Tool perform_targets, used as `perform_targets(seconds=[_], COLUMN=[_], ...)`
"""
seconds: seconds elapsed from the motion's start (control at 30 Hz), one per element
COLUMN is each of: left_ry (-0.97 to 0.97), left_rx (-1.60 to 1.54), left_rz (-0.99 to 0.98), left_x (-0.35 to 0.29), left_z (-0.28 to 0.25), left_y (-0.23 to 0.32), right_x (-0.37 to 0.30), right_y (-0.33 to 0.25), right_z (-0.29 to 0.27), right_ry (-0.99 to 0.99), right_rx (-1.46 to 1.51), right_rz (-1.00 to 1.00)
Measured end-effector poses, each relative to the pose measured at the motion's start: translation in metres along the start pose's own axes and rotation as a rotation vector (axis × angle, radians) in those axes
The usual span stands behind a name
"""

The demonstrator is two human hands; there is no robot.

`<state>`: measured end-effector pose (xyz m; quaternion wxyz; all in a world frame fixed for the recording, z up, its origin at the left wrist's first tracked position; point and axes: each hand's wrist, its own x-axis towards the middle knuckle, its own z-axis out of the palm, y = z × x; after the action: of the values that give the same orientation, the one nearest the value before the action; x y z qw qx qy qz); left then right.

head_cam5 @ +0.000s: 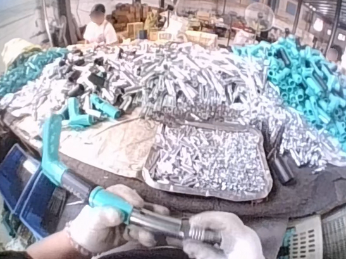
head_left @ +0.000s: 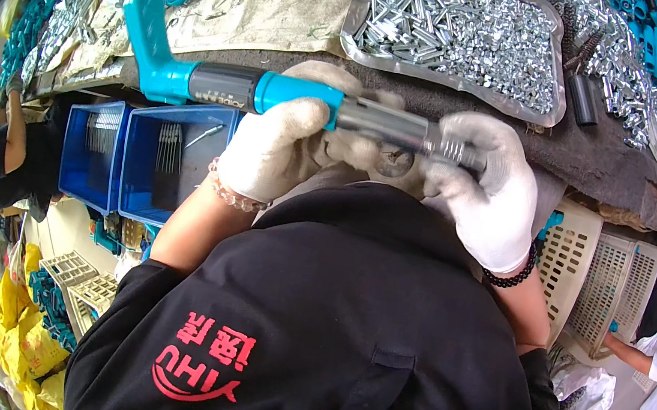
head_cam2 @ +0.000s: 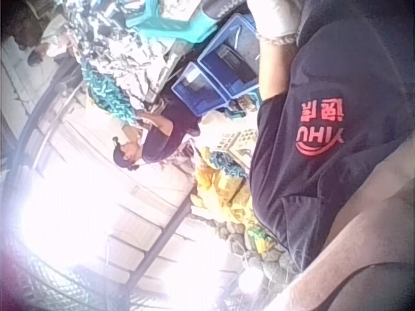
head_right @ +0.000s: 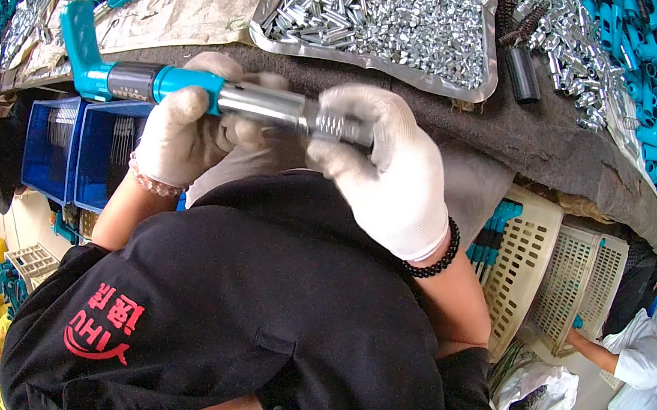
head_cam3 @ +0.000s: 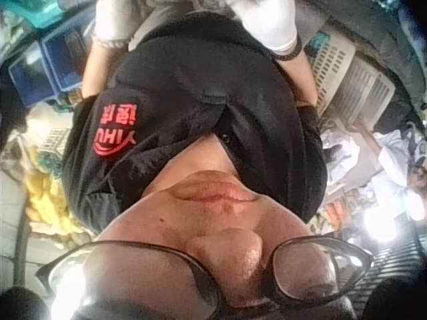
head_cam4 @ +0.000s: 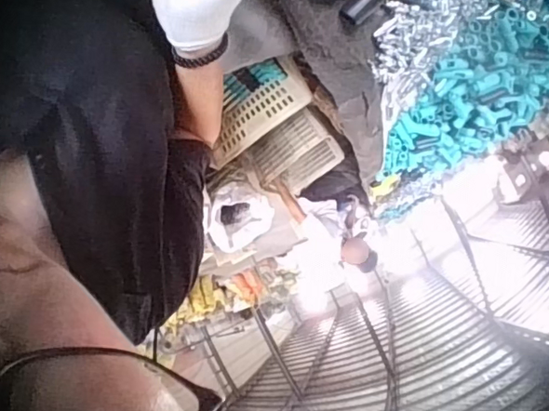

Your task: Assembling mechanical components with metal tubes, springs, and plastic handles in a factory setting.

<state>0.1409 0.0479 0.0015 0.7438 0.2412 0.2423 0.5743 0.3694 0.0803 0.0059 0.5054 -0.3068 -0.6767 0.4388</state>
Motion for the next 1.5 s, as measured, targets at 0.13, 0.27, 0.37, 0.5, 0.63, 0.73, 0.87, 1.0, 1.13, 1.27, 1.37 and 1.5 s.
perform_targets(seconds=[0.13,0.27,0.37,0.5,0.63,0.73,0.87,1.0,1.13,1.27,1.37,1.5], left_ry=[-0.057,0.007,0.019,0.055,0.013,0.049,-0.002,0.004,0.015,0.019,0.013,0.024], left_rx=[0.065,0.107,0.094,0.118,0.107,0.06,0.132,0.122,0.148,0.11,0.091,0.083], left_rz=[0.016,0.008,0.006,0.001,-0.004,-0.009,-0.031,-0.007,-0.021,-0.019,-0.019,-0.025], left_x=[-0.002,-0.001,0.001,-0.001,0.001,0.001,0.0,0.004,0.003,0.005,0.003,0.004], left_z=[0.003,0.005,0.003,0.001,0.009,0.011,0.009,0.007,0.011,0.008,0.012,0.012], left_y=[-0.004,-0.003,-0.003,-0.003,-0.003,-0.004,-0.005,-0.005,-0.005,-0.004,-0.006,-0.004], right_x=[0.005,0.015,0.003,0.016,0.0,0.003,0.0,0.002,0.009,0.003,0.0,-0.001], right_y=[0.001,-0.003,-0.021,0.0,-0.011,0.001,0.003,-0.008,-0.002,-0.008,-0.002,-0.008], right_z=[-0.03,-0.013,-0.018,-0.016,-0.021,-0.015,-0.037,-0.01,-0.034,-0.018,-0.034,0.0], right_ry=[-0.319,-0.134,-0.078,-0.117,-0.096,-0.112,-0.326,-0.042,-0.263,-0.131,-0.203,0.051], right_rx=[-0.122,-0.384,-0.041,-0.496,-0.14,-0.372,-0.334,-0.335,-0.198,-0.314,-0.168,-0.054], right_rz=[0.495,-0.277,0.565,-0.333,0.319,-0.18,0.381,-0.028,0.421,0.023,0.537,0.133])
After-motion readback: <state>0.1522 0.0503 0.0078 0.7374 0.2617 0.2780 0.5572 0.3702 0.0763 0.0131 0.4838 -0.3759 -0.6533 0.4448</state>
